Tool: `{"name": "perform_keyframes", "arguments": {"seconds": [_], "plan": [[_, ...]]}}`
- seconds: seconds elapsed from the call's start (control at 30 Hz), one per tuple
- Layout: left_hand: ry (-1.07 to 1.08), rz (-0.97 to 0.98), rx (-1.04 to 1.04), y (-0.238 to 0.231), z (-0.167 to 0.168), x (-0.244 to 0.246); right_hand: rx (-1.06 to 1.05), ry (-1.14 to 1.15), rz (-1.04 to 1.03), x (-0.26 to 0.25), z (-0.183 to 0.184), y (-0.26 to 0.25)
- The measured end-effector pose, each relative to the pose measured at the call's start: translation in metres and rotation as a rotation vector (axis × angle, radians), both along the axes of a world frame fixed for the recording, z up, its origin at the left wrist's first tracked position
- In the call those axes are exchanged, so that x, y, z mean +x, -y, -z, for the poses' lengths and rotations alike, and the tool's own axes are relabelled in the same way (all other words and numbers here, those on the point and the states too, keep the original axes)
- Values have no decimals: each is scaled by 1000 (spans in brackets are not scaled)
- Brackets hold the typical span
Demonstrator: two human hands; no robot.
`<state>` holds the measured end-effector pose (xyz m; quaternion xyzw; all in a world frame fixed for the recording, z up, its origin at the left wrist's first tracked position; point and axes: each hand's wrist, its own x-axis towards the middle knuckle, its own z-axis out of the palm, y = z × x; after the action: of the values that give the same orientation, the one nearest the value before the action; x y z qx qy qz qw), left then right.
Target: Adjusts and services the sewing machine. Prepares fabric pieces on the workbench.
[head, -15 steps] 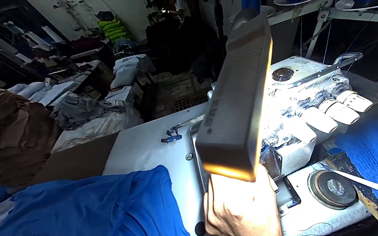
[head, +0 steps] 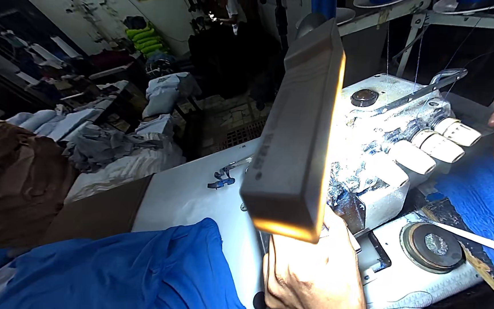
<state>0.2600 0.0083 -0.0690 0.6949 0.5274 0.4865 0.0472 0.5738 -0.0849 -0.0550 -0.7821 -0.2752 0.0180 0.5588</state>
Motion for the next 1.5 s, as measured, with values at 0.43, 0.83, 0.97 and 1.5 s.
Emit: {"name": "perform_keyframes", "arguments": {"seconds": [0.43, 0.83, 0.97, 1.5], "plan": [[-8, 14, 18, 0, 2, -2, -24, -4, 15, -7, -5, -3], [12, 17, 7, -1, 0, 1, -32, -10, 8, -5, -4, -2], [23, 13, 2, -1, 0, 1, -41, -7, 14, -6, -5, -2], [-37, -35, -57, -1, -7, 4, -42, 29, 4, -9, -6, -3]]}}
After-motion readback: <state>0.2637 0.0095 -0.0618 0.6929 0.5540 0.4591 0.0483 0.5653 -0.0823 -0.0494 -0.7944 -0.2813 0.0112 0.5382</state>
